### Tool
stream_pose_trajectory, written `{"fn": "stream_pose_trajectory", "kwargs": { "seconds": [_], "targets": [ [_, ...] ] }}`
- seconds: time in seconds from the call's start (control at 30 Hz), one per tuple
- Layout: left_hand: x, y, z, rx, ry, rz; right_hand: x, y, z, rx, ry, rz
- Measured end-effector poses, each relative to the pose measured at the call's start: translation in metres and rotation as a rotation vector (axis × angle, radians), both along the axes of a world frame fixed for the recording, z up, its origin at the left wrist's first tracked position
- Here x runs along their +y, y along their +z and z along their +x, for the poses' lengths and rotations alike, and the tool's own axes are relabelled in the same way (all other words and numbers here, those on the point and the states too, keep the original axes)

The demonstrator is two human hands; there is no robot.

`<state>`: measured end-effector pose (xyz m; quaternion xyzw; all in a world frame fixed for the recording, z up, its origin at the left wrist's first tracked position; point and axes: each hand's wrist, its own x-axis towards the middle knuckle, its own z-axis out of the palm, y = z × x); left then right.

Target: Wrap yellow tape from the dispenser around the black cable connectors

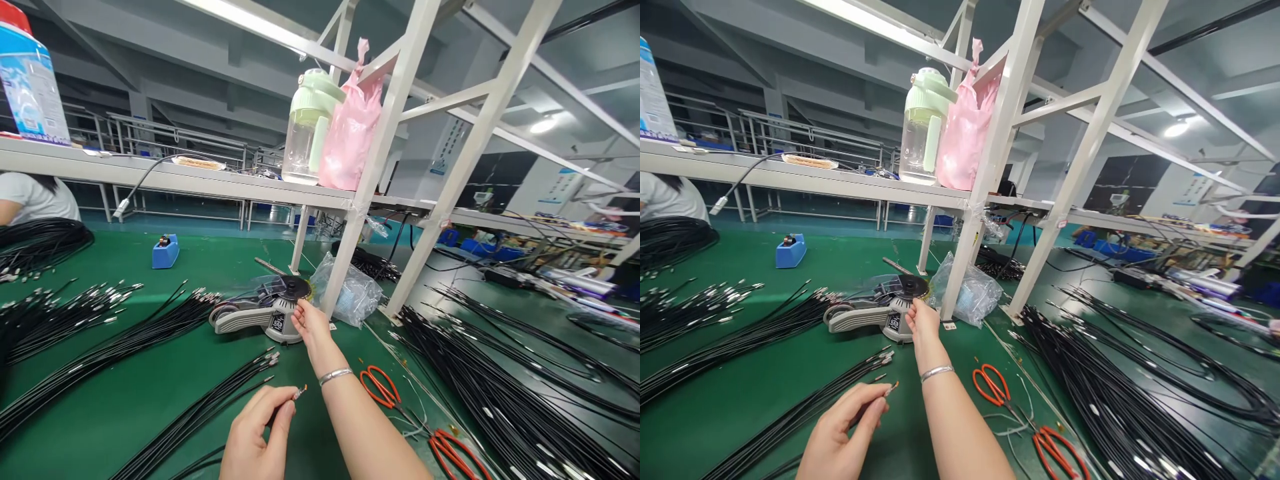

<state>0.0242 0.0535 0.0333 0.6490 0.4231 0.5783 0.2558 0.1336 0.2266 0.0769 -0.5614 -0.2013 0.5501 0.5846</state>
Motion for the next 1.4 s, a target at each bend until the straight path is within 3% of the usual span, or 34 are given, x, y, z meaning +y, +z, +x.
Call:
{"fn": "stream_pose_trajectory", "kwargs": {
  "seconds": [0.27, 0.43, 0.57, 0.73, 0.87, 1.03, 1.4],
  "targets": [
    [-0.003, 0.006, 0.003, 0.010, 0.060, 0.018, -0.001, -0.003, -0.003, -0.013, -0.039, 0.024],
    [0.000, 0.009, -0.003, 0.076, 0.050, 0.054, -0.014, 0.009, -0.005, 0.009, -0.039, 0.103],
    [-0.003, 0.012, -0.003, 0.068, 0.044, 0.054, -0.081, 0.011, 0.015, 0.049, 0.039, 0.249],
    [-0.017, 0.010, 0.003, 0.152, 0.023, 0.099, -0.199, -0.015, 0.040, 0.048, 0.155, 0.292],
    [-0.030, 0.006, 0.008, 0.268, -0.038, 0.180, -0.247, -0.034, 0.038, -0.006, 0.225, 0.290],
    [-0.043, 0.008, 0.012, 0.344, -0.002, 0.227, -0.259, -0.035, 0.033, 0.045, 0.249, 0.351],
    [-0.047, 0.014, 0.006, 0.380, -0.105, 0.375, -0.266, -0.032, 0.028, 0.027, 0.210, 0.374]
  ]
}}
